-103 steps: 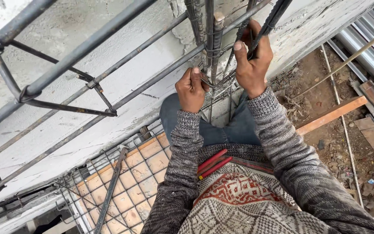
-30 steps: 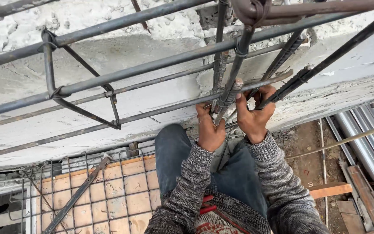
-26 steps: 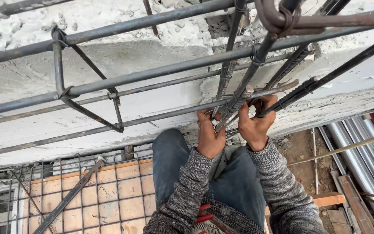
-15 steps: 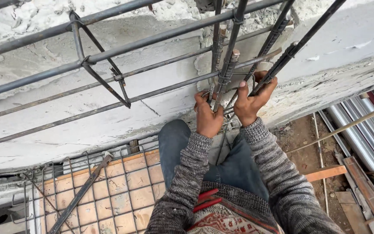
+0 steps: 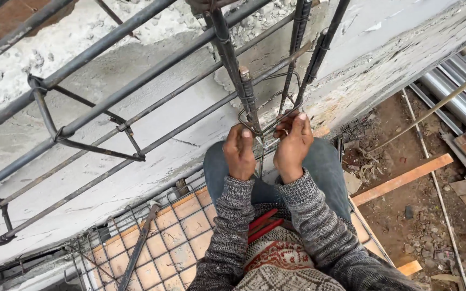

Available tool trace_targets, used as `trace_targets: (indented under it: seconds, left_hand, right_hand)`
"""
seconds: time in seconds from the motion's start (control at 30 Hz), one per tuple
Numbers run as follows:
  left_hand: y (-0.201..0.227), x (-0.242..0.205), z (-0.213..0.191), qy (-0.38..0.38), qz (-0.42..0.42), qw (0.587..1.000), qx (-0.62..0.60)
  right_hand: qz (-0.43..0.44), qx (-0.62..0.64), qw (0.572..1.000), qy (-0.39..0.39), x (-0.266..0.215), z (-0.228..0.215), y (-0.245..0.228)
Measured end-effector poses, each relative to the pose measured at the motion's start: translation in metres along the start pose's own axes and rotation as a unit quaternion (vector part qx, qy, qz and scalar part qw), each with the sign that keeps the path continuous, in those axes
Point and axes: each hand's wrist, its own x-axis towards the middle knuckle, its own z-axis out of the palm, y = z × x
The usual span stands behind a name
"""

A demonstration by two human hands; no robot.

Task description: The person secures a rebar cage by hand, wrapping wire around the intersections of metal rods.

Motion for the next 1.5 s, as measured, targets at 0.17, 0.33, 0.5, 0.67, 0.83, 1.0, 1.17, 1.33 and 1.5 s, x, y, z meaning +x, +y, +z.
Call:
trace_targets:
  seconds: [0.17,0.33,0.5,0.67,0.83,1.0,1.17,1.33,1.5]
  left_hand:
    - [-0.012,0.038,0.000,-0.047,-0.018,0.993,-0.105]
    - [-0.012,0.048,-0.002,-0.107,-0.121,0.961,-0.224]
    - [-0.008,0.043,-0.008,-0.125,-0.148,0.921,-0.338]
    - [-0.001,0.026,-0.012,-0.196,-0.246,0.821,-0.477]
    - [-0.002,-0.036,-0.016,-0.149,-0.217,0.818,-0.512]
    - [0.014,-0.030,0.001,-0.113,-0.228,0.804,-0.537]
    - [0.012,-0.025,0.000,-0.052,-0.159,0.922,-0.349]
    - [0.000,0.038,-0.022,-0.009,0.028,0.994,-0.109]
    - [0.008,0.067,-0.014,-0.071,0.092,0.989,-0.087]
  right_hand:
    - [0.124,-0.004,0.992,-0.035,0.012,0.002,-0.007]
    - [0.186,0.044,0.974,-0.122,0.022,-0.009,-0.020]
    - [0.209,0.024,0.970,-0.119,0.025,0.000,-0.030]
    - [0.232,0.012,0.964,-0.127,0.010,-0.002,-0.044]
    - [0.165,-0.089,0.977,-0.100,0.024,-0.018,-0.045]
    - [0.037,-0.123,0.984,-0.125,0.013,-0.024,-0.038]
    - [-0.096,-0.077,0.989,-0.085,-0.001,-0.014,-0.011]
    - [-0.050,0.037,0.997,-0.054,-0.012,0.007,-0.027]
    - [-0.066,0.060,0.995,0.035,-0.029,0.051,-0.035]
